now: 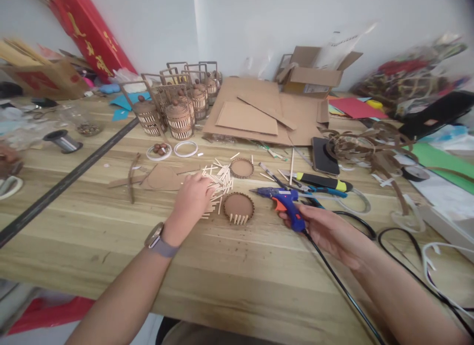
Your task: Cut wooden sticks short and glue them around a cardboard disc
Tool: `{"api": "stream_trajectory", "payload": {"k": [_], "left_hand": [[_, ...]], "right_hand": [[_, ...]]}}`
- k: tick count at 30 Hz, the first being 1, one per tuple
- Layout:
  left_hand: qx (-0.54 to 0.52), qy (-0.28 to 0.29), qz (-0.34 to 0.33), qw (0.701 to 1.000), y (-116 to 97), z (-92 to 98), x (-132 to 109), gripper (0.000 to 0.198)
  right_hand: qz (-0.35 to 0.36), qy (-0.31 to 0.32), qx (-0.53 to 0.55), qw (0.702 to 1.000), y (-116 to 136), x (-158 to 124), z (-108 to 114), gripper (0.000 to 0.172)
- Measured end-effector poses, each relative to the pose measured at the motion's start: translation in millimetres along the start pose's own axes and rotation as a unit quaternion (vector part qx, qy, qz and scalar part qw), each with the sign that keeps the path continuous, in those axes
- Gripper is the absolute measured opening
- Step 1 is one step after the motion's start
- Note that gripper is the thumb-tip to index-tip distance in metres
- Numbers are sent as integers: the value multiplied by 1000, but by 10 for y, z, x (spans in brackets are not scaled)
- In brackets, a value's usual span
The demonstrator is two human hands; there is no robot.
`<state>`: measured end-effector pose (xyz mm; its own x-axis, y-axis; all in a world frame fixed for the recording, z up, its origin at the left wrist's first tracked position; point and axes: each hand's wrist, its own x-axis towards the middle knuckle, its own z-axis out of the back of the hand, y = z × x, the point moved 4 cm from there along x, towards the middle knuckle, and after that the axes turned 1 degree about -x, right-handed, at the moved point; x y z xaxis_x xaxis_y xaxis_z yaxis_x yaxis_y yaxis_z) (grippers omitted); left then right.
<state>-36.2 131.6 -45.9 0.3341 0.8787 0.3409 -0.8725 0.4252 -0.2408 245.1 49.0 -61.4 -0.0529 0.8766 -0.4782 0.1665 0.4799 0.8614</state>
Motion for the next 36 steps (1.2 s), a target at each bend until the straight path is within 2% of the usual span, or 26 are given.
{"api": "stream_trajectory", "payload": {"k": [2, 4, 6, 9, 12, 14, 15, 17, 20, 22, 24, 26, 28, 30, 33, 34, 36], "left_hand": [[42, 48, -10, 998, 39, -81, 9, 19], [51, 63, -11, 997, 45, -123, 10, 23], [47, 59, -7, 997, 31, -126, 9, 23], [45, 56, -6, 997, -7, -82, 4, 20], [-17, 6, 1, 1000, -64, 44, -2, 16], [-149, -35, 14, 988, -113, 140, -17, 12], [-236, -41, 21, 971, -141, 170, -28, 11], [-399, -14, 32, 916, -216, 182, -56, 14], [-542, 48, 32, 839, -350, 150, -114, 18], [-575, 81, 6, 814, -444, 132, -158, 22], [-579, 102, -25, 808, -525, 120, -200, 27], [-576, 111, -48, 809, -578, 112, -231, 32], [-561, 112, -60, 818, -588, 106, -238, 37], [-506, 88, -71, 855, -546, 112, -213, 41], [-354, 19, -105, 929, -448, 133, -145, 51], [-308, 16, -115, 944, -427, 116, -124, 62], [-240, 52, -129, 961, -413, 35, -99, 91]], "right_hand": [[10, -15, -85, 996, 18, -10, 51, 39], [28, -35, -204, 978, 55, -15, 107, 50], [61, -61, -338, 937, 122, -21, 149, 52], [121, -100, -505, 849, 259, -52, 139, 47], [213, -145, -574, 777, 446, -124, 11, 41], [283, -146, -569, 758, 562, -181, -157, 34], [312, -131, -559, 757, 604, -202, -263, 30], [355, -79, -533, 764, 650, -225, -497, 24], [396, -19, -486, 779, 649, -221, -807, 21], [397, 8, -444, 803, 604, -188, -937, 19], [383, 28, -393, 835, 542, -144, -998, 12], [365, 43, -350, 862, 483, -104, -1008, 10], [351, 52, -339, 871, 450, -78, -985, 11], [345, 47, -354, 868, 458, -64, -933, 9], [330, 41, -405, 852, 511, -40, -839, 6], [319, 50, -429, 844, 520, -26, -817, 5], [292, 74, -476, 826, 513, 7, -793, 4]]}}
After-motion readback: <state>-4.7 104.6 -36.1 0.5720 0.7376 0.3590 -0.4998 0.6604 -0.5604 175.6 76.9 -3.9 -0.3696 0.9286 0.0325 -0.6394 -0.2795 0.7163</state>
